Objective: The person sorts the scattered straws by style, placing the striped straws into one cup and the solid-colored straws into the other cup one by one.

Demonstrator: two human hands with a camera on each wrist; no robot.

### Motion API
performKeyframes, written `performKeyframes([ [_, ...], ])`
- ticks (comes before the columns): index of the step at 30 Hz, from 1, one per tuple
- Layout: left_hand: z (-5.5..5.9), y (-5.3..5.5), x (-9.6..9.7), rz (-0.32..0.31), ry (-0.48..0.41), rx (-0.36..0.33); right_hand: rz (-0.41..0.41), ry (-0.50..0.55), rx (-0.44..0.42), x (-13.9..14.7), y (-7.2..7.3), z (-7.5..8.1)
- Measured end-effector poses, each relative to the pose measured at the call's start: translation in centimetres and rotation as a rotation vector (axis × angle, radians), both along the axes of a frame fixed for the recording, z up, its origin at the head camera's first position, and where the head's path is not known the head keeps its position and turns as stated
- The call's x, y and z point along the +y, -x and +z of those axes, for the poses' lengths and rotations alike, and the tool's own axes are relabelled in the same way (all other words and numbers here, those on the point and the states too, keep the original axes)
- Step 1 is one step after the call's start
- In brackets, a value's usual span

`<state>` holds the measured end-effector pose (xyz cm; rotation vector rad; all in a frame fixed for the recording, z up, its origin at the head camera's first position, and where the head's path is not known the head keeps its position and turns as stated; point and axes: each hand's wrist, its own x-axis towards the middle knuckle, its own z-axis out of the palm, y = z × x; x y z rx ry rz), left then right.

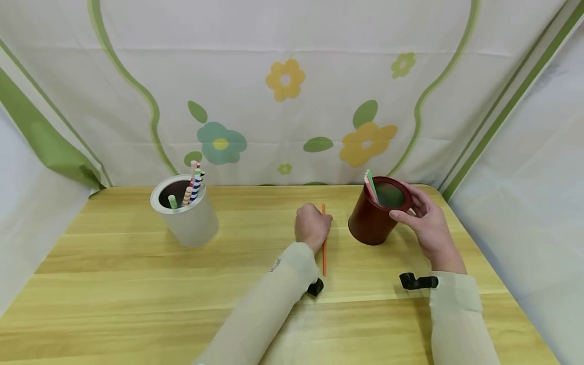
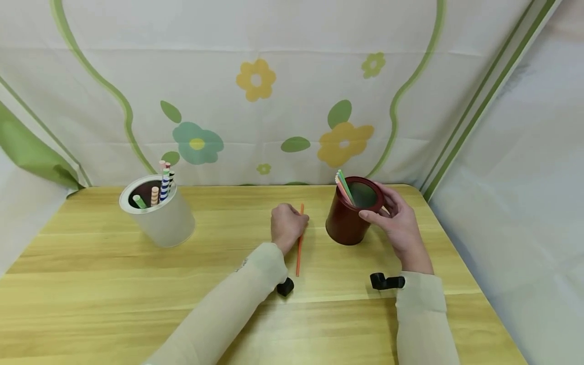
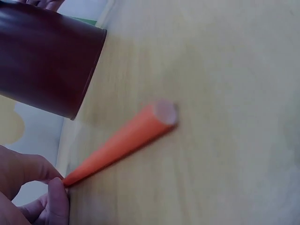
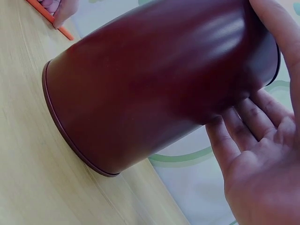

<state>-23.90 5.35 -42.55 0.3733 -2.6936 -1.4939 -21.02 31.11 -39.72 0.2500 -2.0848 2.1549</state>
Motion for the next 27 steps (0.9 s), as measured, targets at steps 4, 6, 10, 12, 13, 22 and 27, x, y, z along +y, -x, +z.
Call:
performKeyframes([
  [4,0.36,0.04,-0.3,-0.004,-0.001,-0.01,0.0,-0.005,0.003,-0.16,0.05,0.04],
  [6,0.58,0.09,-0.44,-0.003,-0.001,-0.017,0.002,-0.007,0.003,-0.27,0.16,0.13],
  [10,0.74,0.24,-0.51,-0.009,-0.003,-0.033,0.0,0.005,0.008,-0.3,0.35,0.16],
  [12,0.76,0.26,-0.47,-0.016,-0.006,-0.043,-0.003,0.01,0.009,-0.23,0.33,0.1],
  [13,0.76,0.26,-0.43,-0.019,-0.003,-0.048,-0.003,0.011,0.009,-0.19,0.32,0.06],
  [22,0.74,-0.21,-0.15,-0.035,-0.021,-0.055,-0.007,-0.009,-0.002,0.03,-0.04,0.12],
  [27,0.5,-0.47,-0.16,-0.04,-0.043,-0.048,0.002,-0.014,-0.012,0.11,-0.21,0.13],
])
